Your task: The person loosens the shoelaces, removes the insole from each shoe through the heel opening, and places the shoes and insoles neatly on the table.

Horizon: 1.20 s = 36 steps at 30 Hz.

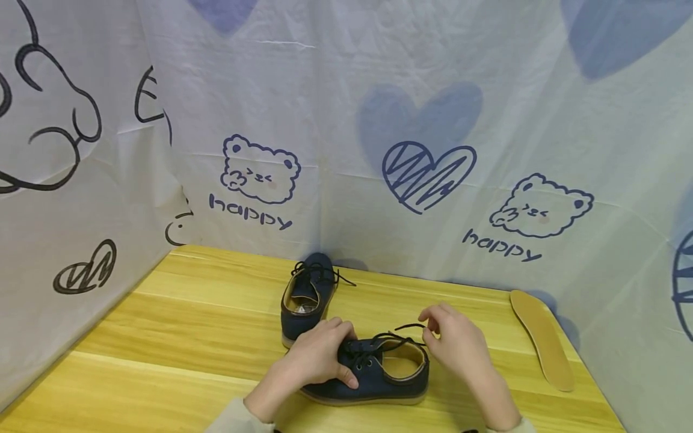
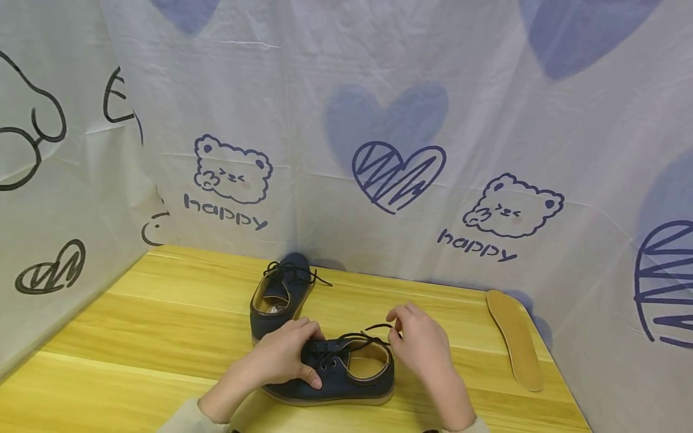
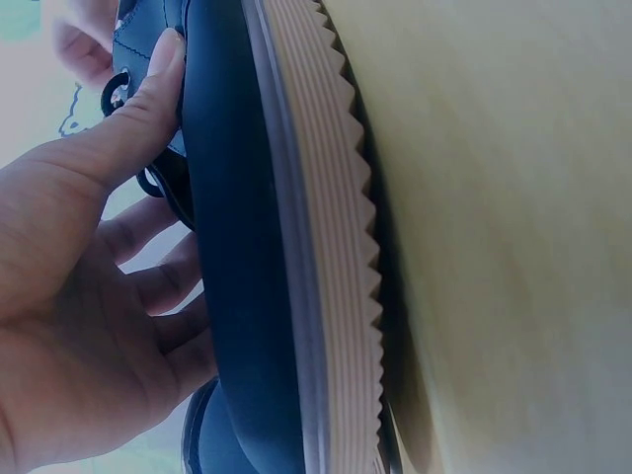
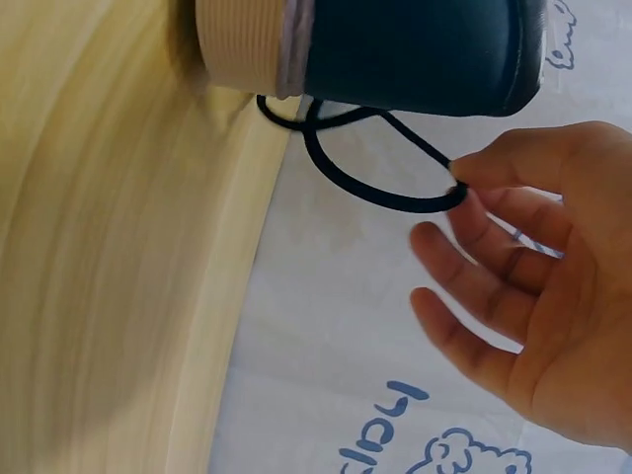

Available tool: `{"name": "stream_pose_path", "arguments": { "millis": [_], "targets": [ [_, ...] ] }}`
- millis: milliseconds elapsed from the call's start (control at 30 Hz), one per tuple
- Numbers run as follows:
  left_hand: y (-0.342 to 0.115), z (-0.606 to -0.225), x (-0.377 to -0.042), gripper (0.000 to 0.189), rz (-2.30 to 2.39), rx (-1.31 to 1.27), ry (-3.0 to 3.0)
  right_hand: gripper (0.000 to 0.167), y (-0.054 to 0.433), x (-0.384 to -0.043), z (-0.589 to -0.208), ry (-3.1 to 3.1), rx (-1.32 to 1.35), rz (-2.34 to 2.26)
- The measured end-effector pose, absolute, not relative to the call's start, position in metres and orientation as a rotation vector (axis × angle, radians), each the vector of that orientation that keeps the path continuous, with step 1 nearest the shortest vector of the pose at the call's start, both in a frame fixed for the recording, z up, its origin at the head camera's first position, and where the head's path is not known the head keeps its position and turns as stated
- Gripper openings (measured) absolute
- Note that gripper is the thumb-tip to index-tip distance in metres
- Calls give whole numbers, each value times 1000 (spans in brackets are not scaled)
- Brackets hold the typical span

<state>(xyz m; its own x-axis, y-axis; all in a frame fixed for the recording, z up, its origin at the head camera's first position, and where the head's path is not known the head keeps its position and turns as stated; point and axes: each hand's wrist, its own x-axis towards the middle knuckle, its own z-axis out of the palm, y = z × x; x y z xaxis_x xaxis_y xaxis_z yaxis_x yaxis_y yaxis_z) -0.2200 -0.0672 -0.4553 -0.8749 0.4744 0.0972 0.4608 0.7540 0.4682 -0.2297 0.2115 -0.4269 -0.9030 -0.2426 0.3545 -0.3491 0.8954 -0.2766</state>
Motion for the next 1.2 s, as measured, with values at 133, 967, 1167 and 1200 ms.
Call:
{"name": "stream_pose_path", "arguments": {
  "millis": [133,967,1167,1200],
  "targets": [
    [-67,-456,-220,64,767,780,2916,18,213,-230,-429,-2815,402,471],
    [-67,-456,-222,62,763,798,2911,25,188,-224,-436,-2804,986,541],
    [-68,-456,-220,61,772,795,2904,26,189,-225,-438,-2767,1003,534],
    [-68,-456,-220,61,776,794,2901,27,189,-225,-439,-2751,1010,541]
  ]
}}
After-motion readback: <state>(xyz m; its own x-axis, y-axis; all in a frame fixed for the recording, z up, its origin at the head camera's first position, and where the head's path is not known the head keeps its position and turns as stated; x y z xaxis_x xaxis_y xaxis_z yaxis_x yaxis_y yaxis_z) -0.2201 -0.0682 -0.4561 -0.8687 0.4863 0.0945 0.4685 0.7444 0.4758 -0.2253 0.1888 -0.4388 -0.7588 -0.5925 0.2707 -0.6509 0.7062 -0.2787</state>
